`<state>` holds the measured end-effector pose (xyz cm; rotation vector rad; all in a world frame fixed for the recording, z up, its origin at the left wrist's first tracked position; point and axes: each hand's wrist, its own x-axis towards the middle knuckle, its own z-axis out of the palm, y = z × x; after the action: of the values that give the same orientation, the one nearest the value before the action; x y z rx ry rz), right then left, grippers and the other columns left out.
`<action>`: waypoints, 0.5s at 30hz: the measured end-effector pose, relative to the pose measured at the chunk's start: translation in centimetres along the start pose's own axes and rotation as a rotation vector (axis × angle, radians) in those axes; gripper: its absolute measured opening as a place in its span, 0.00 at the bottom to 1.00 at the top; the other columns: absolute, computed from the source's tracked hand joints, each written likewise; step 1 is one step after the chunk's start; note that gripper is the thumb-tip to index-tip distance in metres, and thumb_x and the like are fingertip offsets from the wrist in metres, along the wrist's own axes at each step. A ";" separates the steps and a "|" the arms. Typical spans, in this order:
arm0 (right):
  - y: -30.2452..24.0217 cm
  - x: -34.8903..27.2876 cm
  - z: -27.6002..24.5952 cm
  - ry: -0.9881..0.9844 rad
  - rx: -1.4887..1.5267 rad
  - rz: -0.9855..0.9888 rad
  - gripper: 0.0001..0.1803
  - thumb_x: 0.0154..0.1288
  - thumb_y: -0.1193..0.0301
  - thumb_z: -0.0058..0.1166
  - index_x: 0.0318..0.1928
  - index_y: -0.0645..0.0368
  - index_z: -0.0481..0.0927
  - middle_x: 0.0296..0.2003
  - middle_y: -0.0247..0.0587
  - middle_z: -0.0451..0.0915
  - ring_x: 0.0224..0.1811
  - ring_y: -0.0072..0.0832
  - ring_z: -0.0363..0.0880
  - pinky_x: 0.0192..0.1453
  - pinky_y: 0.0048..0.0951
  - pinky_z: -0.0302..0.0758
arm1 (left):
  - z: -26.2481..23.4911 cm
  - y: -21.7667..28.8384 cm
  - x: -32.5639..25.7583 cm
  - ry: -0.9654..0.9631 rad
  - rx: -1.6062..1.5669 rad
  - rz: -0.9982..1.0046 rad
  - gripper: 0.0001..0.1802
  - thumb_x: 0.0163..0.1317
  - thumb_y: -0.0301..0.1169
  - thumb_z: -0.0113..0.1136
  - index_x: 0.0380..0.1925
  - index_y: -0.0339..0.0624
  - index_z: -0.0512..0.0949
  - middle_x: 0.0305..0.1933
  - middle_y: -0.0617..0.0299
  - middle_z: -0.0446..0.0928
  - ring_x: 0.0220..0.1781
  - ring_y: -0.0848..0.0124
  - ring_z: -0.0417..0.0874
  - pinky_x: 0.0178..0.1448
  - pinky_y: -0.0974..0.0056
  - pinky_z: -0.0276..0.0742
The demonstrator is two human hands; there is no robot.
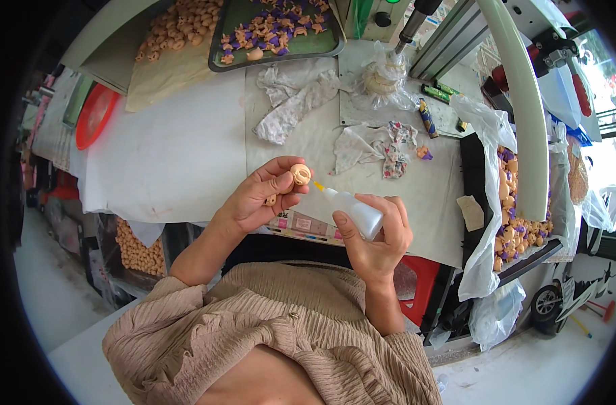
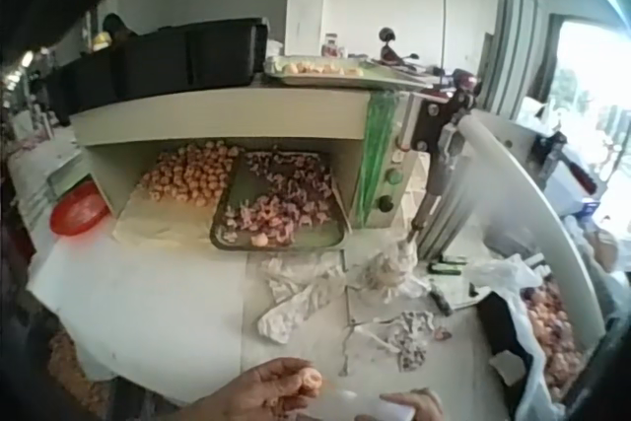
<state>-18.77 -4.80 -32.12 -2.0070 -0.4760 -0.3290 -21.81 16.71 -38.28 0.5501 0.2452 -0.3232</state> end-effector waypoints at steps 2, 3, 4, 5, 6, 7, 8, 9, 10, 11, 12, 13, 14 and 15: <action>0.0 -0.1 -0.1 0.002 0.003 0.000 0.20 0.45 0.70 0.74 0.39 0.62 0.81 0.29 0.40 0.78 0.28 0.28 0.76 0.31 0.26 0.70 | 0.0 -0.1 0.0 -0.001 0.001 0.002 0.19 0.67 0.28 0.55 0.58 0.45 0.71 0.55 0.58 0.76 0.50 0.71 0.82 0.48 0.72 0.84; 0.0 -0.1 -0.1 0.003 0.006 -0.002 0.20 0.46 0.70 0.74 0.39 0.62 0.81 0.29 0.40 0.78 0.28 0.28 0.75 0.31 0.26 0.70 | 0.0 -0.1 0.1 -0.002 0.001 0.006 0.19 0.67 0.28 0.56 0.58 0.45 0.71 0.56 0.58 0.76 0.51 0.70 0.82 0.49 0.72 0.84; 0.1 -0.2 -0.1 0.003 0.006 -0.001 0.20 0.46 0.70 0.74 0.39 0.62 0.81 0.29 0.40 0.78 0.28 0.28 0.75 0.31 0.26 0.70 | 0.0 -0.2 0.1 -0.001 0.002 0.005 0.19 0.67 0.28 0.56 0.58 0.45 0.71 0.56 0.58 0.76 0.51 0.70 0.82 0.49 0.72 0.84; 0.1 -0.3 -0.1 0.013 0.023 0.015 0.20 0.46 0.70 0.74 0.39 0.62 0.81 0.29 0.40 0.78 0.28 0.28 0.75 0.31 0.26 0.70 | 0.0 -0.2 0.1 0.001 0.002 0.005 0.20 0.66 0.27 0.56 0.58 0.45 0.71 0.56 0.58 0.76 0.51 0.70 0.82 0.49 0.71 0.84; 0.1 -0.3 0.0 0.022 0.039 0.031 0.20 0.46 0.70 0.74 0.39 0.62 0.81 0.29 0.41 0.78 0.28 0.28 0.75 0.31 0.26 0.70 | 0.0 -0.2 0.2 0.004 0.003 0.005 0.20 0.66 0.27 0.56 0.58 0.45 0.71 0.56 0.58 0.75 0.52 0.70 0.81 0.49 0.71 0.84; 0.0 -0.3 0.0 0.022 0.039 0.031 0.20 0.46 0.70 0.74 0.39 0.62 0.81 0.29 0.41 0.78 0.28 0.28 0.75 0.31 0.26 0.70 | 0.0 -0.2 0.2 0.005 0.003 0.004 0.20 0.66 0.27 0.56 0.58 0.45 0.71 0.56 0.58 0.75 0.52 0.70 0.81 0.49 0.71 0.84; 0.0 -0.3 -0.1 0.019 0.041 0.022 0.20 0.46 0.70 0.74 0.39 0.62 0.81 0.29 0.41 0.78 0.29 0.28 0.75 0.31 0.26 0.70 | 0.0 -0.3 0.2 0.003 0.001 0.008 0.20 0.66 0.27 0.56 0.58 0.45 0.71 0.57 0.58 0.75 0.52 0.70 0.81 0.49 0.71 0.84; 0.0 -0.3 0.0 0.015 0.043 0.012 0.20 0.46 0.70 0.74 0.40 0.62 0.81 0.29 0.41 0.78 0.29 0.29 0.76 0.31 0.26 0.71 | -0.1 -0.3 0.2 0.001 -0.001 0.012 0.20 0.65 0.27 0.57 0.58 0.45 0.71 0.57 0.57 0.75 0.52 0.69 0.81 0.49 0.71 0.84; 0.0 -0.3 0.1 0.015 0.044 0.012 0.20 0.46 0.70 0.74 0.40 0.62 0.81 0.29 0.41 0.78 0.29 0.29 0.76 0.31 0.26 0.71 | -0.1 -0.3 0.2 0.002 -0.001 0.013 0.20 0.65 0.27 0.57 0.58 0.45 0.71 0.57 0.57 0.75 0.52 0.69 0.81 0.49 0.71 0.84; 0.1 -0.3 0.2 0.013 0.056 0.010 0.20 0.46 0.70 0.74 0.39 0.62 0.80 0.29 0.41 0.78 0.29 0.29 0.76 0.32 0.27 0.71 | -0.1 -0.3 0.2 0.004 -0.004 0.011 0.21 0.65 0.27 0.57 0.58 0.45 0.71 0.57 0.57 0.75 0.52 0.69 0.81 0.49 0.71 0.84; 0.2 -0.4 0.3 0.011 0.067 0.008 0.20 0.46 0.70 0.74 0.39 0.63 0.80 0.29 0.41 0.78 0.29 0.29 0.76 0.32 0.27 0.71 | -0.1 -0.3 0.2 0.005 -0.006 0.009 0.21 0.65 0.27 0.57 0.58 0.45 0.71 0.57 0.57 0.75 0.52 0.69 0.81 0.49 0.71 0.84; 0.2 -0.3 0.4 0.011 0.067 0.009 0.20 0.46 0.70 0.74 0.39 0.63 0.80 0.29 0.41 0.78 0.29 0.29 0.76 0.32 0.27 0.71 | -0.1 -0.3 0.2 0.005 -0.006 0.008 0.21 0.65 0.27 0.57 0.58 0.45 0.71 0.57 0.57 0.75 0.52 0.69 0.81 0.49 0.71 0.84; 0.2 -0.3 0.5 0.005 0.063 0.013 0.20 0.47 0.67 0.73 0.39 0.62 0.80 0.30 0.39 0.77 0.30 0.27 0.74 0.32 0.26 0.70 | -0.1 -0.3 0.2 -0.010 -0.005 0.011 0.21 0.65 0.27 0.57 0.58 0.45 0.71 0.58 0.57 0.75 0.53 0.69 0.81 0.49 0.71 0.84; 0.2 -0.4 0.5 -0.001 0.058 0.017 0.20 0.49 0.65 0.72 0.39 0.62 0.80 0.31 0.38 0.75 0.30 0.25 0.73 0.32 0.25 0.68 | -0.2 -0.3 0.3 -0.025 -0.005 0.013 0.21 0.65 0.27 0.57 0.59 0.45 0.71 0.58 0.57 0.75 0.53 0.69 0.81 0.49 0.70 0.84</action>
<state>-18.99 -4.48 -32.65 -1.9540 -0.4635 -0.3008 -21.71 16.48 -38.67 0.5423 0.2181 -0.3163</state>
